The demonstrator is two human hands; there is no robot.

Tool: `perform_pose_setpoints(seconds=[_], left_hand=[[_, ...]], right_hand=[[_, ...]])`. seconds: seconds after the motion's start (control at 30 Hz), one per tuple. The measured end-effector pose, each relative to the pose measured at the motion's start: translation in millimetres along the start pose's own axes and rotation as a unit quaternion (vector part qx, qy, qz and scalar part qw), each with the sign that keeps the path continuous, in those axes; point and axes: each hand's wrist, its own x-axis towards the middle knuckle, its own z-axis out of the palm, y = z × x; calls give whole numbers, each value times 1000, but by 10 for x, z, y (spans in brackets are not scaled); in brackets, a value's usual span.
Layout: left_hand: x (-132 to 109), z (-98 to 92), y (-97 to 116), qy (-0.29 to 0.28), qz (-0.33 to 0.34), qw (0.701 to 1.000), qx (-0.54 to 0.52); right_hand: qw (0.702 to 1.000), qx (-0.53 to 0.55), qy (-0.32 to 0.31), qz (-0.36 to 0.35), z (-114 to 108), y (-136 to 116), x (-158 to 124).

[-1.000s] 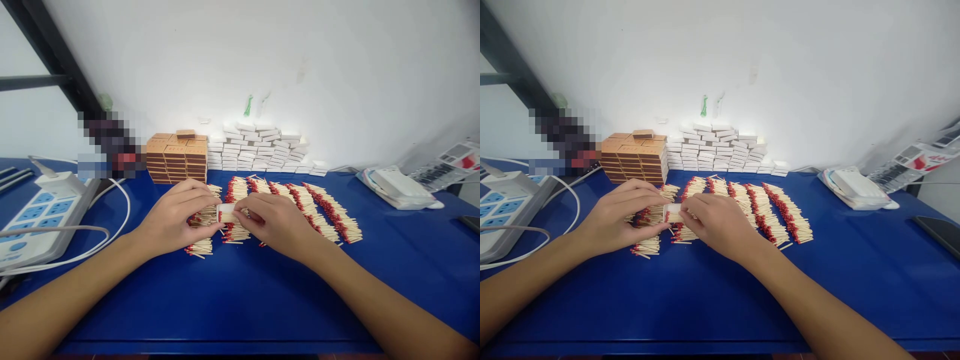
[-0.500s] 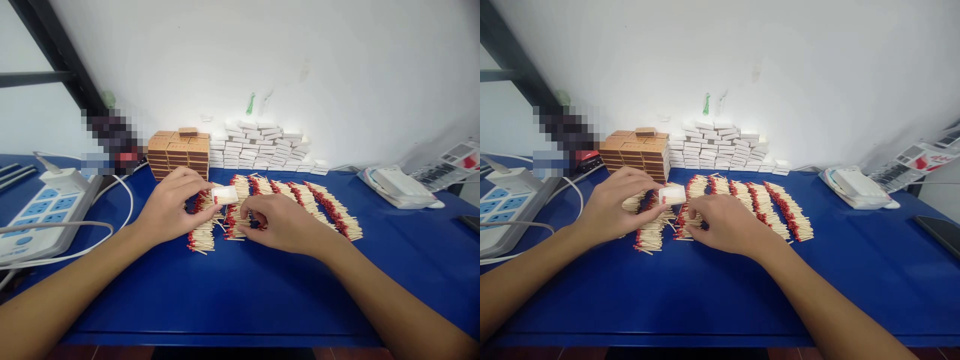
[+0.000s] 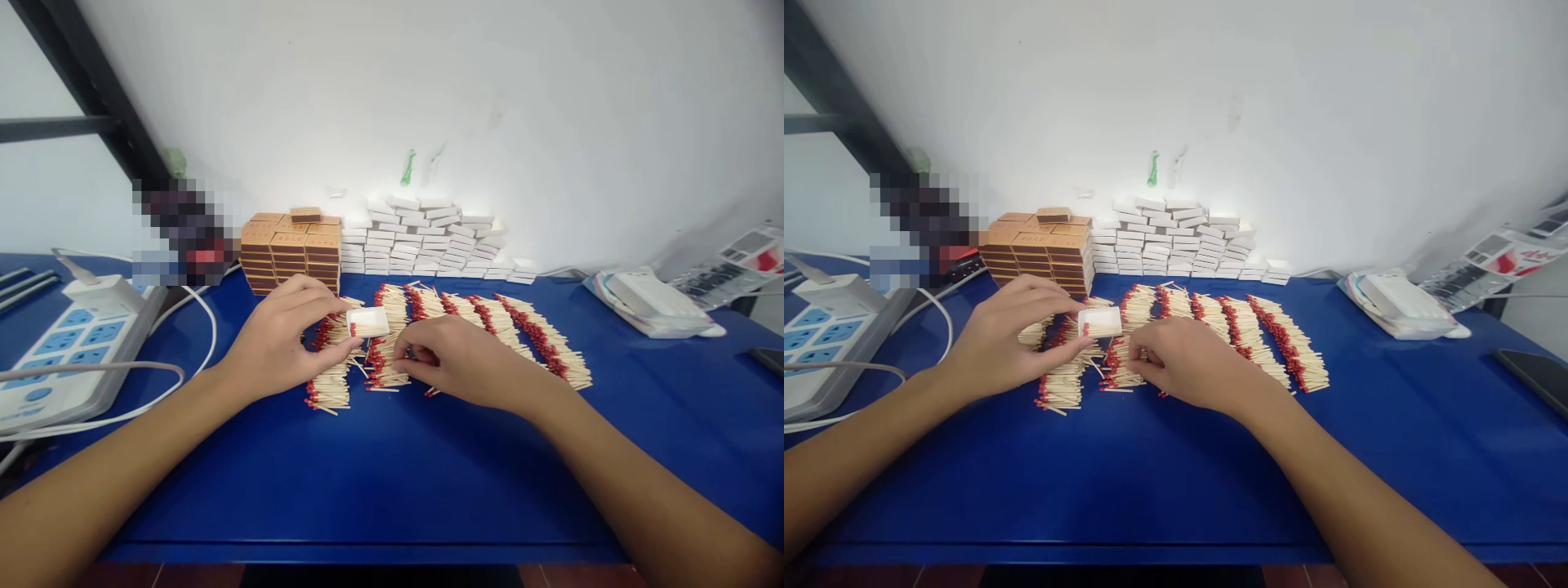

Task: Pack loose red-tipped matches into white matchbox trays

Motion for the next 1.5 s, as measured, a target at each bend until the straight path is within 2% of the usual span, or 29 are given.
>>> perform_pose_setpoints(seconds=[0.43, 0.63, 1.07, 1.27, 1.5], left_hand=[[-9, 5, -20, -3, 5, 1000, 4], [-13, 1, -33, -6, 4, 1000, 10], [-18, 15, -34, -15, 11, 1000, 12], [-14, 12, -32, -16, 13, 1000, 14], [-22, 7, -37, -19, 11, 1000, 13]], right_hand=[[999, 37, -2, 21, -28, 17, 4], [1000, 20, 11, 21, -25, 38, 13], [999, 15, -11, 47, -30, 18, 16], [998, 17, -30, 47, -32, -2, 20], [1000, 4, -13, 28, -2, 12, 20]])
